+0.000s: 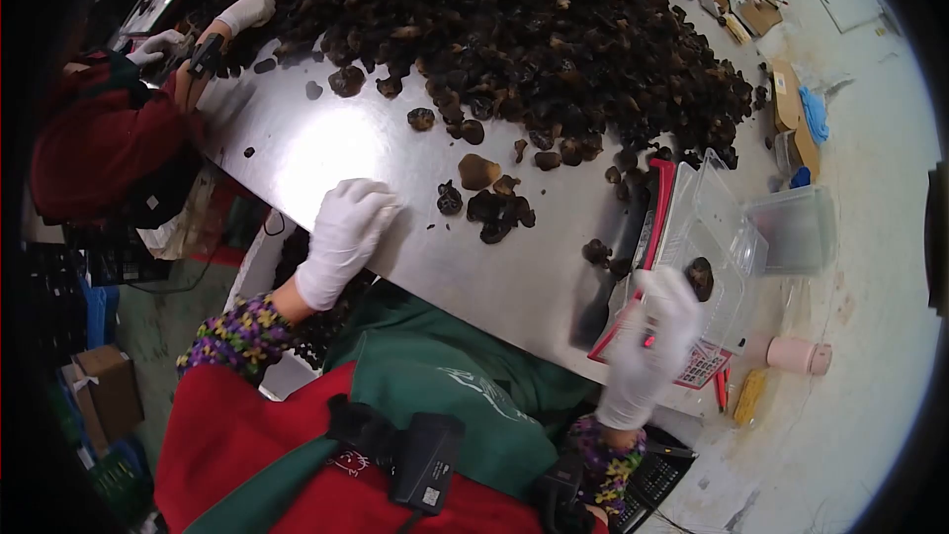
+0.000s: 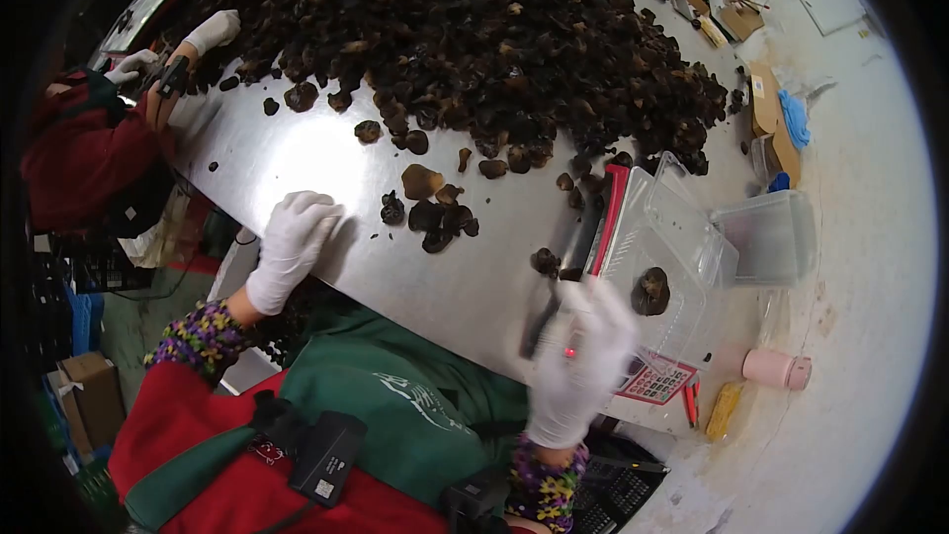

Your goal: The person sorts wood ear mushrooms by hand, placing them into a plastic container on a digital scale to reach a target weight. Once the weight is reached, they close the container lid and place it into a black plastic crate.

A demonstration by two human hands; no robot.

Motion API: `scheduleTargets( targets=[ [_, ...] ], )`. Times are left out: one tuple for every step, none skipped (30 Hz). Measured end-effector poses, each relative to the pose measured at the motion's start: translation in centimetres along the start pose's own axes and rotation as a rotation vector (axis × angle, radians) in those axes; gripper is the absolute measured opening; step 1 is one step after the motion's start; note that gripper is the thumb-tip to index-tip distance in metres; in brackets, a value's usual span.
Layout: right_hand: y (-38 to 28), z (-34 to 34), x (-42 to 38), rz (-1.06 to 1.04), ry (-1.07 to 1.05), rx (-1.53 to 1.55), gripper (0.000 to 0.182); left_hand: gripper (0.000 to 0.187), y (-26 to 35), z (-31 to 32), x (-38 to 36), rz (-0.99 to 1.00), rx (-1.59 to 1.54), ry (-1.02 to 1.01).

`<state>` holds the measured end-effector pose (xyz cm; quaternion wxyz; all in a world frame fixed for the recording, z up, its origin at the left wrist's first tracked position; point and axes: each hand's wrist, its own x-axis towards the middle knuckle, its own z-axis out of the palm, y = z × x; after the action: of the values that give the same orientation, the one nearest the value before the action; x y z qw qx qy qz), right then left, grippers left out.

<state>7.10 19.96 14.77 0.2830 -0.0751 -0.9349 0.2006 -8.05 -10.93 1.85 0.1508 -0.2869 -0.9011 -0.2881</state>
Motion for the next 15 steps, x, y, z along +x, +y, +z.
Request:
scheduleTargets(
  targets=[
    [-0.9,1.7,0.1,-0.035,-0.051,0.041,0.032,0.017,0.2,1.4,0.9,0.011,-0.063,0.007],
    [-1.1,3.6,0.2,-0.063,-0.093,0.095,0.030,0.018,0.6,2.6,2.0,0.003,-0.101,0.002],
    [-0.6,5.8,0.1,-0.088,-0.128,0.136,0.028,0.019,1.0,3.6,3.2,-0.007,-0.141,-0.004],
    [-0.4,7.8,-0.1,-0.069,-0.145,0.117,0.023,0.031,1.1,4.7,4.5,0.059,-0.073,0.014],
    [-0.6,9.4,0.2,-0.058,-0.164,0.097,0.020,0.031,1.8,5.2,5.7,0.061,-0.078,0.014],
    [-0.6,10.9,0.6,-0.084,-0.145,0.100,0.019,0.034,2.6,5.4,7.0,0.102,-0.073,0.012],
    [-1.0,12.1,1.0,-0.099,-0.139,0.084,0.021,0.037,2.8,5.5,7.9,0.144,-0.067,0.011],
    [-1.1,13.3,1.3,-0.121,-0.171,0.051,0.026,0.040,2.2,6.1,8.2,0.178,-0.068,-0.080],
    [-1.5,14.4,1.6,-0.131,-0.179,0.048,0.031,0.040,2.0,6.3,8.2,0.180,-0.069,-0.076],
    [-1.8,15.5,1.7,-0.136,-0.180,-0.021,0.033,0.040,2.0,6.4,8.1,0.163,-0.065,-0.072],
    [-1.8,16.7,1.6,-0.138,-0.182,-0.090,0.035,0.041,2.0,6.4,7.8,0.145,-0.062,-0.070],
    [-1.4,17.8,1.2,-0.134,-0.196,-0.079,0.028,0.036,1.9,6.3,7.4,0.088,-0.090,-0.009],
    [-1.3,17.8,1.2,-0.131,-0.196,-0.079,0.028,0.036,1.6,5.7,6.9,0.089,-0.090,-0.012],
    [-1.2,17.8,1.3,-0.148,-0.185,-0.025,0.024,0.032,1.1,4.8,6.4,0.057,-0.101,0.024],
    [-0.9,17.8,1.3,-0.165,-0.174,0.030,0.021,0.029,0.7,3.8,5.8,0.024,-0.111,0.061]
  ],
)
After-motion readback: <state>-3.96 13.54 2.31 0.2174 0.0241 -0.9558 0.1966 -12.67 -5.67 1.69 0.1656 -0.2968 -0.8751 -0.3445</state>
